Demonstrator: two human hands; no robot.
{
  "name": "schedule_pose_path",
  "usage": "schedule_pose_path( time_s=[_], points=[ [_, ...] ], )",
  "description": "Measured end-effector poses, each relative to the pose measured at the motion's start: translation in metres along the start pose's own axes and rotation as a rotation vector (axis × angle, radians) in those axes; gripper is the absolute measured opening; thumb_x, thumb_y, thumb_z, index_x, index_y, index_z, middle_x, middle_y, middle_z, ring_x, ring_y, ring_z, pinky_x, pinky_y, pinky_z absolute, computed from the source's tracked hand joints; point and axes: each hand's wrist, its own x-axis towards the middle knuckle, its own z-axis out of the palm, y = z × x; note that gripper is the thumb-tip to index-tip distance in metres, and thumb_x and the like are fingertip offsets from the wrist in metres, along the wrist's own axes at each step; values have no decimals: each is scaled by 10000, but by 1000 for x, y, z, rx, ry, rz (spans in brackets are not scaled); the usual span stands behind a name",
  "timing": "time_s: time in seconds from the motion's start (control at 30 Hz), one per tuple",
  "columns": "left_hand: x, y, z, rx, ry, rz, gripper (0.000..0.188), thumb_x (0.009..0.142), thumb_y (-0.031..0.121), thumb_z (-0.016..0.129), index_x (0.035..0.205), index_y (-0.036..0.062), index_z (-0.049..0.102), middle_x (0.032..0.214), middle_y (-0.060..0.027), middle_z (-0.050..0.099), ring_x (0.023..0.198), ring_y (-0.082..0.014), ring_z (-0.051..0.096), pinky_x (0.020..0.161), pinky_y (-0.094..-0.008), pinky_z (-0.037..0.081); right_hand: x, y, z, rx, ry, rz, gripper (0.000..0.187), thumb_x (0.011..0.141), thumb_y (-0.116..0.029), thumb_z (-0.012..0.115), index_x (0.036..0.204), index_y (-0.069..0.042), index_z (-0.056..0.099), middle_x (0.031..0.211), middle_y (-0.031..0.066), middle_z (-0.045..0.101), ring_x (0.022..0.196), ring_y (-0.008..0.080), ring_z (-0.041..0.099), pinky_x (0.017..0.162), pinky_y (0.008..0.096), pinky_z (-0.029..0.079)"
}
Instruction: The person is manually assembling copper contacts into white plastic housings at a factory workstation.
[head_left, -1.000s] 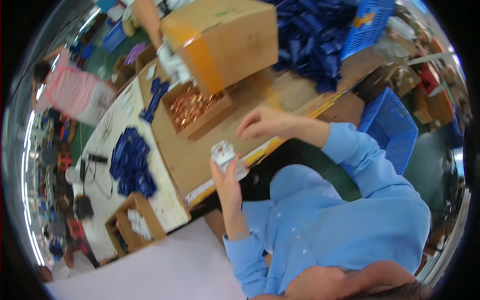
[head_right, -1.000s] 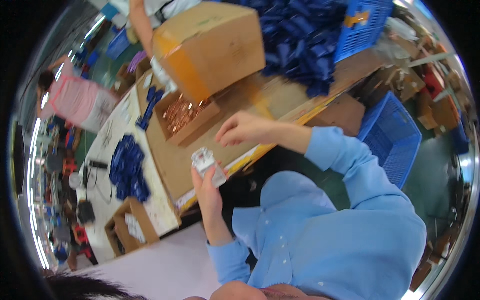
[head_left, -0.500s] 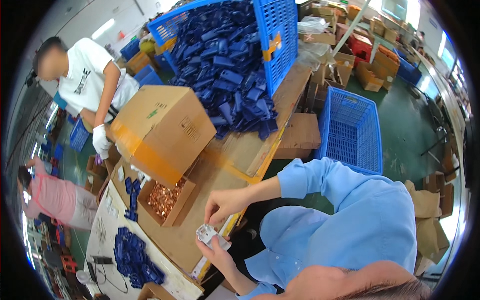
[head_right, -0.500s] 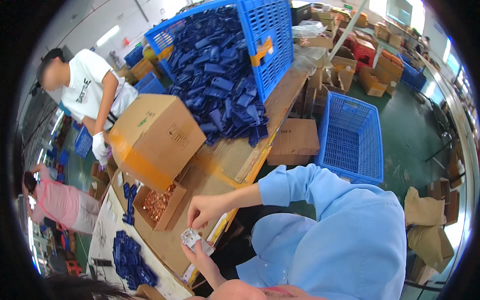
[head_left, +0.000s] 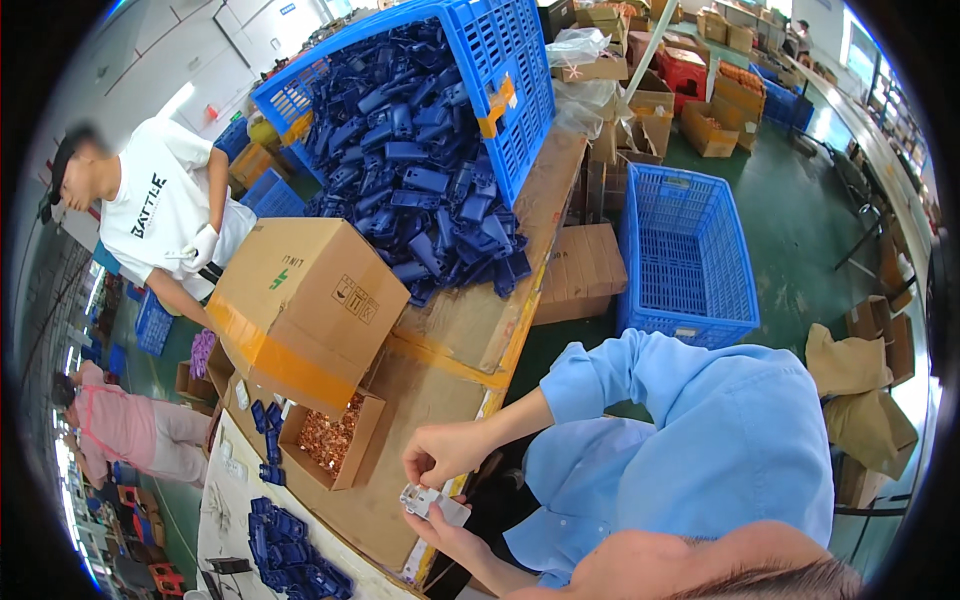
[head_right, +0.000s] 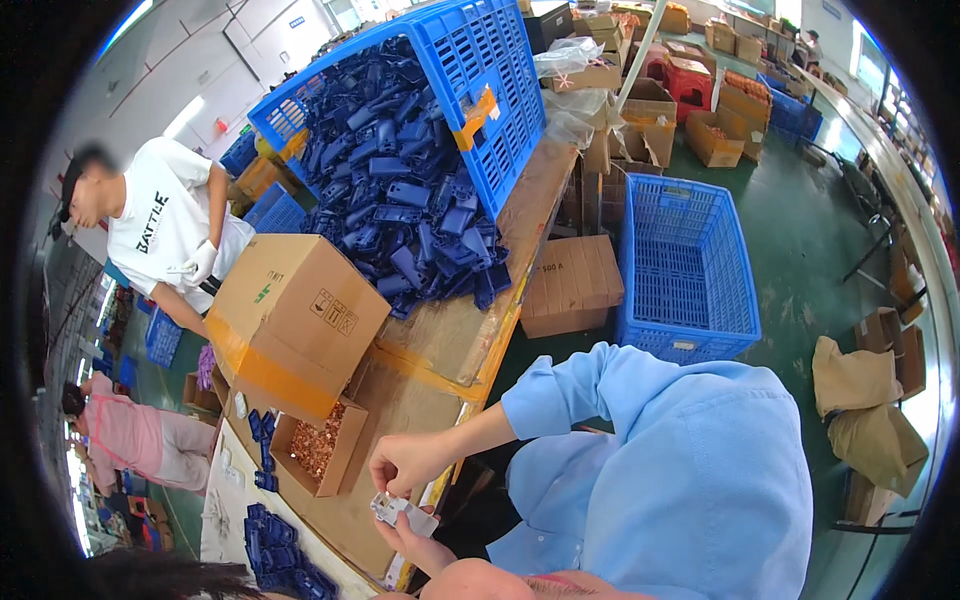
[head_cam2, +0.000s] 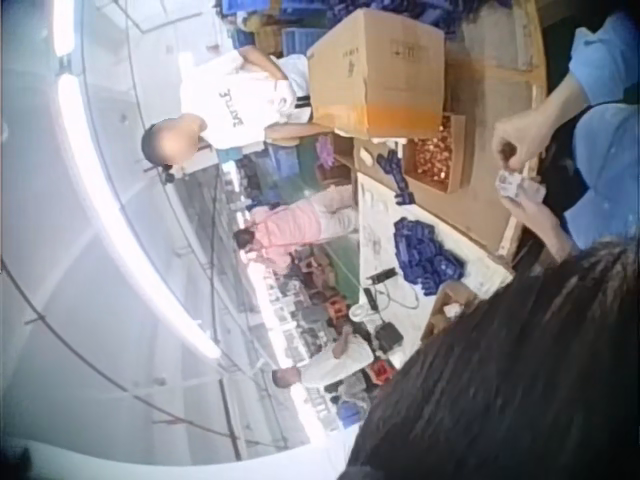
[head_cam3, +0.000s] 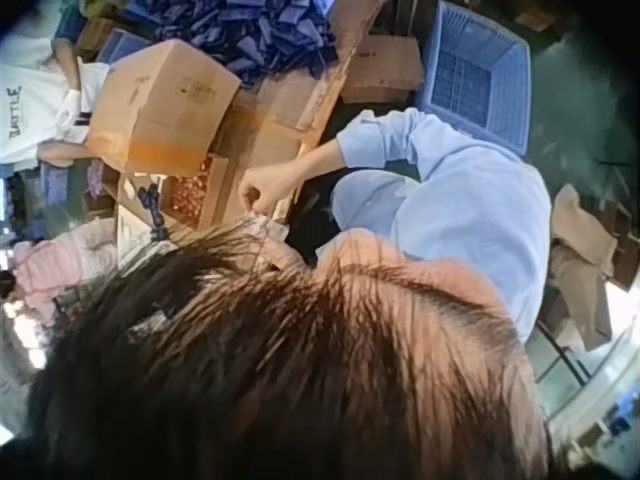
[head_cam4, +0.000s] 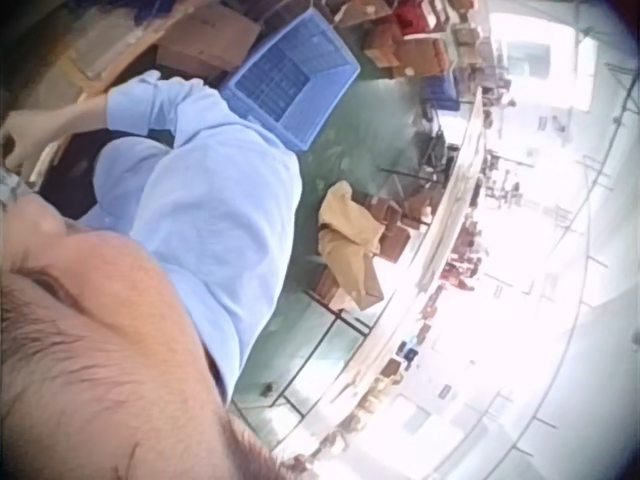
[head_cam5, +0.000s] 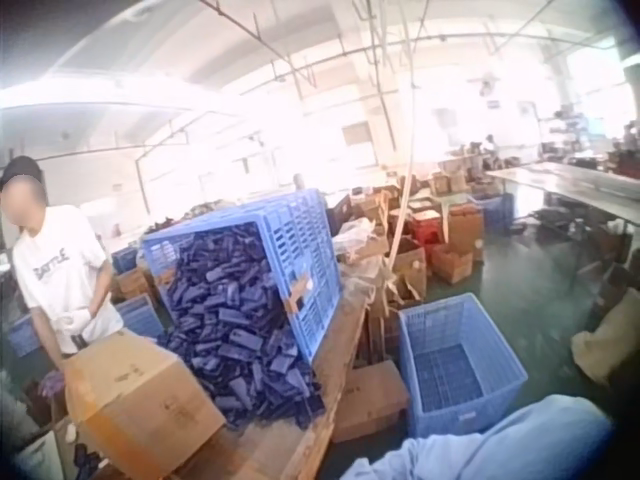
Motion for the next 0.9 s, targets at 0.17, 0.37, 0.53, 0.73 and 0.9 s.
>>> schedule_pose_path(
  time_s=[0.17, 0.37, 0.53, 0.73, 0.9],
  points=[
    [-14, 3, -3, -50, 29, 36, 459, 928, 161, 464, 1360, 27, 386, 1165, -145, 561, 863, -220, 630, 612, -311, 528, -1, 11, 17, -63, 11, -143, 102, 799, -49, 623, 860, 29, 648, 795, 108, 682, 747, 164, 646, 659, 310, 514],
    [2, -5, 16, -134, -84, 105, 451, 929, 135, 458, 1360, 30, 380, 1157, -118, 578, 932, -201, 635, 687, -308, 553, -17, 1, 0, -267, 192, -30, 127, 831, -48, 625, 933, 18, 662, 885, 138, 660, 788, 208, 653, 686, 327, 526],
    [-10, 8, 14, -147, -131, 101, 394, 958, 115, 392, 1339, 14, 392, 1142, -94, 557, 917, -132, 579, 782, -265, 489, -13, -7, 12, -431, 163, -156, 63, 818, -22, 639, 869, 7, 663, 843, 107, 583, 743, 265, 607, 643, 330, 488],
    [-14, 6, 14, -34, -74, 229, 381, 925, 99, 386, 1288, 3, 453, 1168, -101, 547, 1048, -166, 543, 887, -279, 440, -12, -7, 23, -538, 168, -178, 104, 795, -113, 647, 846, -33, 688, 848, 101, 565, 782, 296, 595, 654, 393, 470],
    [-19, 2, 17, -15, -48, 270, 387, 912, 70, 399, 1290, 5, 453, 992, -80, 602, 817, -119, 555, 724, -252, 462, -14, -12, 23, -518, 178, -157, 55, 751, -71, 674, 792, -45, 649, 817, 98, 558, 762, 261, 597, 628, 363, 466]
  ],
)
